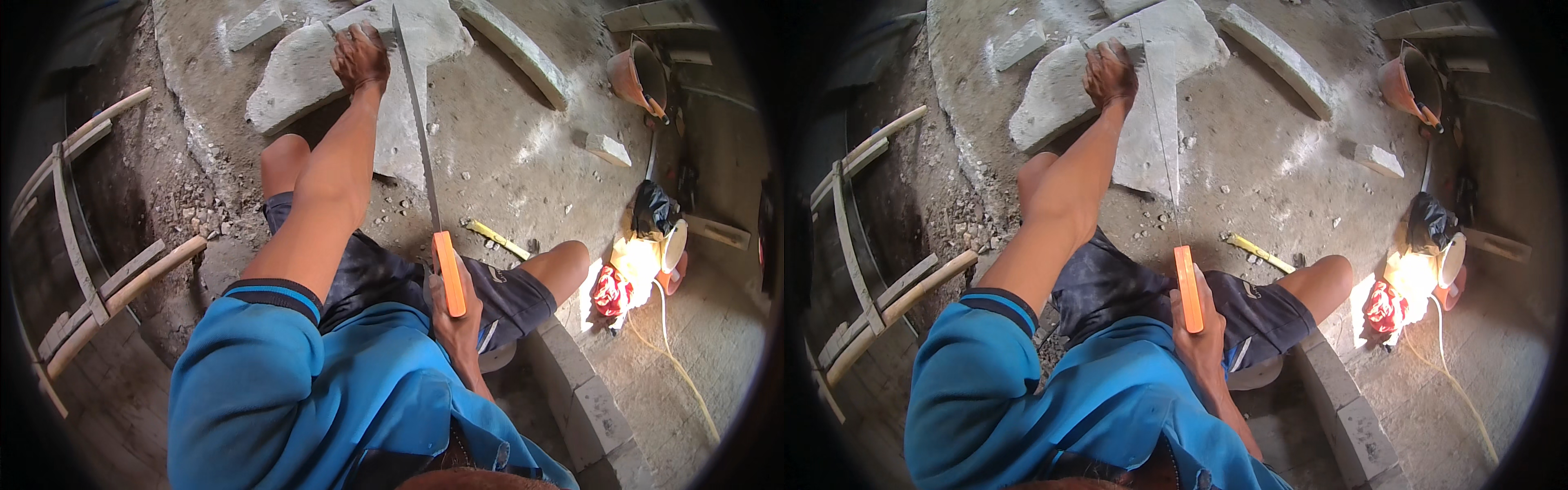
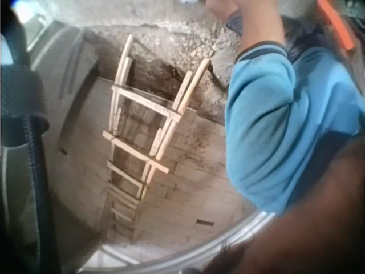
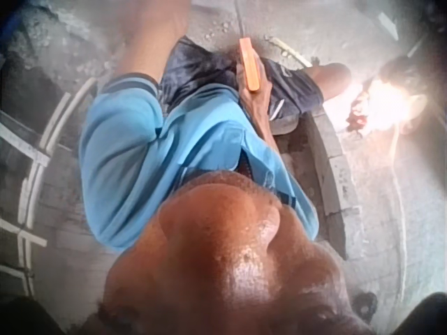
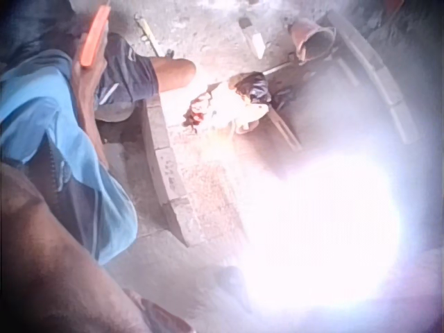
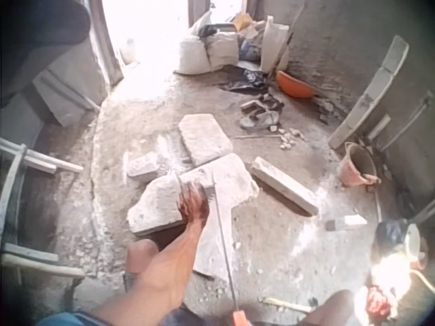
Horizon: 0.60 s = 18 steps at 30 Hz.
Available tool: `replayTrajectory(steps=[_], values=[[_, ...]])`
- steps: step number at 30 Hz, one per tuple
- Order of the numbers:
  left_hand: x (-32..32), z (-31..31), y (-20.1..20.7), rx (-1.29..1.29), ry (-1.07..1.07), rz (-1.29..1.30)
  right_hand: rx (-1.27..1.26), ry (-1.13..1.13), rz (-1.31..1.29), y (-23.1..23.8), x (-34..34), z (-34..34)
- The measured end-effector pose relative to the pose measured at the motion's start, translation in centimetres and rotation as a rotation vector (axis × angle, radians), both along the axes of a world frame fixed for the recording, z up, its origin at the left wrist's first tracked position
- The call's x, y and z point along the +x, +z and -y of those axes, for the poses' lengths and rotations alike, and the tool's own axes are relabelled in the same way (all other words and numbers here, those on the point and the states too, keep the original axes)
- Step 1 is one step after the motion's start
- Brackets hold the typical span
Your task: The person sits on the floor and uses a hand saw to cut a rectangular stone block. After cutting, the person picks up the stone, scoops mortar from a bucket with a trowel, applies it to the stone, and places the stone against a wall.
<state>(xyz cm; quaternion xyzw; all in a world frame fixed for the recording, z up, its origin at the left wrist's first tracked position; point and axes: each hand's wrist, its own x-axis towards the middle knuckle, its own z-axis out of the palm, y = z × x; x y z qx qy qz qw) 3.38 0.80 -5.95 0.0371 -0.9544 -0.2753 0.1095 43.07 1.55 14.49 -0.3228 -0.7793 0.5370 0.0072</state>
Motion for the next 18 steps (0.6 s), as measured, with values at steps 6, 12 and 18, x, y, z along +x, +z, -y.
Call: replayTrajectory(steps=[6,12,18], values=[[-1.7,0.2,-0.4,0.015,0.106,0.027,0.052,0.043,-0.047,-6.9,-13.8,-2.4],[-1.3,0.5,-2.0,-0.064,0.120,-0.071,0.024,0.060,-0.006,-5.5,-7.6,-1.3],[-0.3,-0.1,-2.9,-0.105,0.074,-0.204,-0.038,-0.022,-0.005,-2.0,-1.8,0.2]])
